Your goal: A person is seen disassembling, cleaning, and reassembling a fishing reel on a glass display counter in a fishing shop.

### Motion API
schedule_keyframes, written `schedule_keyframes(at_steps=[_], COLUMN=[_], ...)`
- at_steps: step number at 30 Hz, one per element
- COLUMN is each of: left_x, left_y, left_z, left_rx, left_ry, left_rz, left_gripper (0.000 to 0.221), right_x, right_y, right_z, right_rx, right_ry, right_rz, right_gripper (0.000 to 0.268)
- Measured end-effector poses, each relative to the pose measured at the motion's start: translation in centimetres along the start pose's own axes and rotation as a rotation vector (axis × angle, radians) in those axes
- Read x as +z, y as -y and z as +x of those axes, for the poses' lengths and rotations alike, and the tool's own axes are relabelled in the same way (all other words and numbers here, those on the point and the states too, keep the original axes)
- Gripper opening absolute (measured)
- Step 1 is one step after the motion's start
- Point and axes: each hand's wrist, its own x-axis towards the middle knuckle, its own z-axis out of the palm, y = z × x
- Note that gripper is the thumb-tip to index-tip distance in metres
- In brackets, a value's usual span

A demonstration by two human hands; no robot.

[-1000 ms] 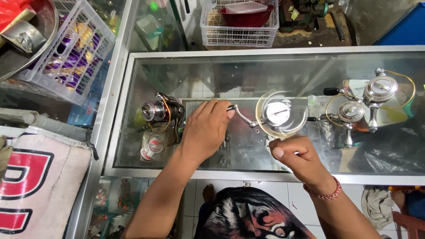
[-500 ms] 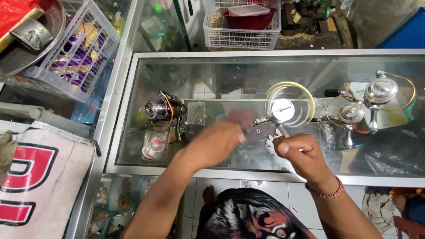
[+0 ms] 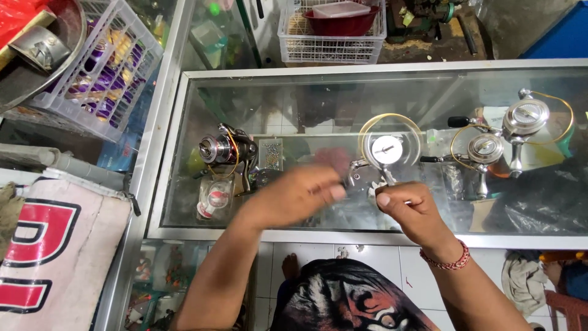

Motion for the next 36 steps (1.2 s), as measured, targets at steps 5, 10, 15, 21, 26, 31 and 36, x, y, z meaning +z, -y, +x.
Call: schedule_keyframes(at_steps=[5,10,15,21,26,31,36], left_x=[-1.7,-1.0,-2.7,0.4,-1.5,-0.1,-2.4], left_y=[1.0,-1.6,1.6,-0.7,1.1,0.2,1.4], left_z=[0.4,-0.6,0.2,-1.0,0.1,-0.6,0.6], left_rx=[-0.010,-0.067,0.022,-0.013,0.049,-0.046,0.067], left_ry=[-0.178,0.143,-0.366,0.005,-0.302,0.068,-0.343], left_rz=[0.556,0.131,0.175,-0.085,0.318,0.125,0.274], left_gripper=[0.031,0.032,0.024,0.027,0.027,0.028,0.026], right_x=[1.6,0.9,1.9,1.5,2.3,1.6,2.1], right_y=[2.1,0.6,2.3,1.0,1.9,1.5,1.2], right_z=[0.3,0.5,0.3,1.0,0.2,1.0,-0.1], right_rx=[-0.006,-0.046,-0.028,-0.063,-0.059,-0.114,-0.092], right_ry=[0.014,0.010,0.036,-0.004,0.020,-0.013,0.033], right_rz=[0.007,0.010,0.014,0.075,0.079,0.084,0.062], right_gripper=[0.048,0.048,0.050,0.058,0.061,0.063,0.062])
